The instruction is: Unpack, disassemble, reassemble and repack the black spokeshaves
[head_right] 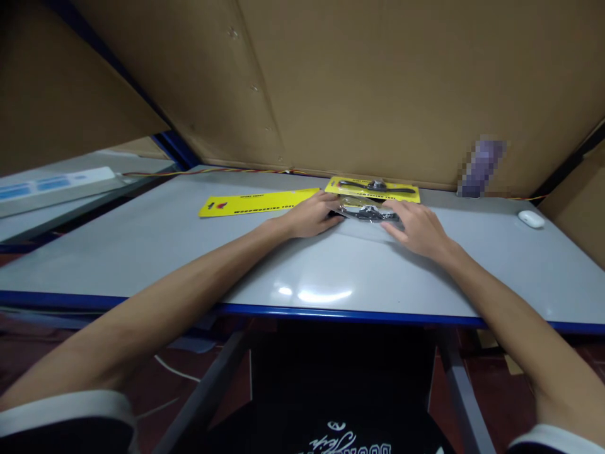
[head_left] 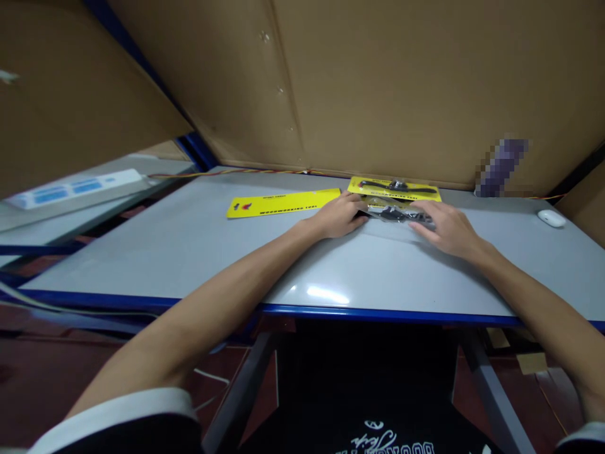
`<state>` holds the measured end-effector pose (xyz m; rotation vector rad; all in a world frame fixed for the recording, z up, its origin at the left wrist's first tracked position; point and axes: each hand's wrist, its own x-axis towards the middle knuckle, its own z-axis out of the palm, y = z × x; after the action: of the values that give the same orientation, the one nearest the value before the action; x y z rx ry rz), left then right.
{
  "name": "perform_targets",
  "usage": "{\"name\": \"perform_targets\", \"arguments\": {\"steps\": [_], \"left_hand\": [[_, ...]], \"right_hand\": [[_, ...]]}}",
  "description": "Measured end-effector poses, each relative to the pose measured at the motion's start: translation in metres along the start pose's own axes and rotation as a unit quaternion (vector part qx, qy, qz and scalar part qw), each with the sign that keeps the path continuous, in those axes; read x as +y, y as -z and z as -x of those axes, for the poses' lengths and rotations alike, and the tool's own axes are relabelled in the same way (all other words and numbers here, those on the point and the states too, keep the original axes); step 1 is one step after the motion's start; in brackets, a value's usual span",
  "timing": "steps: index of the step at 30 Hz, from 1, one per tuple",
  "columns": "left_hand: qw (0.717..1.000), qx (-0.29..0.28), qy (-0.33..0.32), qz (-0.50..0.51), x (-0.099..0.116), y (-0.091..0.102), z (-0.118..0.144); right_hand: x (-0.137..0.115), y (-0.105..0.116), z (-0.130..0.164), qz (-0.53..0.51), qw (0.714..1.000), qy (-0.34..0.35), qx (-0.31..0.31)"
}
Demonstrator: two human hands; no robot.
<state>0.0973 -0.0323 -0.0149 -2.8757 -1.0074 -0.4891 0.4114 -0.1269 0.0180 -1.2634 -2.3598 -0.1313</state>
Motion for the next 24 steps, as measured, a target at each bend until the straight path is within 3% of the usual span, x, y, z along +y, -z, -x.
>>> {"name": "perform_targets", "arguments": {"steps": [10, 17, 24], "left_hand": [[0.994, -0.024, -0.077, 0.076, 0.006, 0.006, -0.002], [0.993, -0.018, -0.08, 0.082, 0.021, 0.008, 0.0], [0.994, -0.045, -0.059, 0.078, 0.031, 0.013, 0.001]], "right_hand": [[0.001, -0.002, 0.0, -0.047, 0.999, -0.003, 0.02], [0.003, -0.002, 0.0, -0.082, 0.996, -0.019, 0.026], [-0.001, 0.007, 0.0, -0.112, 0.992, -0.019, -0.057]]}}
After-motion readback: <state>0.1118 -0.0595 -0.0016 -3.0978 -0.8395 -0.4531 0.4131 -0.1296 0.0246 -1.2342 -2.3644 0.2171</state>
